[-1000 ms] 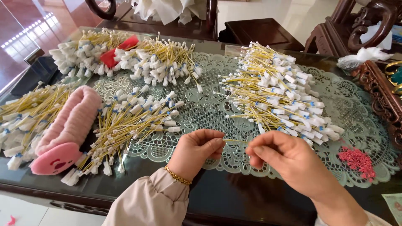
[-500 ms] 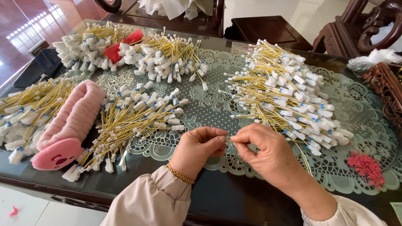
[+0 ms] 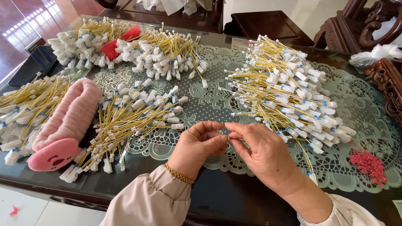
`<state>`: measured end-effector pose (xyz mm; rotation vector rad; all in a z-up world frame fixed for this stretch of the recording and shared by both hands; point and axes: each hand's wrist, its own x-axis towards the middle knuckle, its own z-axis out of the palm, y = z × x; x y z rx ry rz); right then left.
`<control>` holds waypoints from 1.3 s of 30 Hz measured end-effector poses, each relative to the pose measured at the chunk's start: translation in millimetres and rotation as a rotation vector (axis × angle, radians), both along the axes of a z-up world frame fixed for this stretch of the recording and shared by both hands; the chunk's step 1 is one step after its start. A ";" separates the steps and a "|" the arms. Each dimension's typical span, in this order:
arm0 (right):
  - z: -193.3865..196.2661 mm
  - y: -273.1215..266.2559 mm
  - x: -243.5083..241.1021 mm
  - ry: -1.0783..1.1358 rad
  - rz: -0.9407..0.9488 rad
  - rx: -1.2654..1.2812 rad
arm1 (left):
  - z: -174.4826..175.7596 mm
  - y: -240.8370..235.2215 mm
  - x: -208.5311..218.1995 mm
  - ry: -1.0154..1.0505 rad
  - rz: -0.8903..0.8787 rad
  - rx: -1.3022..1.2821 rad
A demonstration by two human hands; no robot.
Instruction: Assemble small decorative products by attaching white-tipped sticks to a central wire
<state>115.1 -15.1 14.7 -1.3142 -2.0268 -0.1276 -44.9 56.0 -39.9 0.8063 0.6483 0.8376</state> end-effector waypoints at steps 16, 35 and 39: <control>0.9 -1.7 0.9 0.220 -0.049 -0.225 | 7.3 -2.9 -3.1 -0.015 -0.007 0.009; 3.0 -5.2 -4.8 0.294 0.004 -0.169 | 4.5 -4.2 -3.3 -0.122 -0.031 -0.068; 3.3 -5.0 -4.4 0.261 0.017 -0.165 | 6.2 -4.2 -3.9 -0.119 -0.036 -0.078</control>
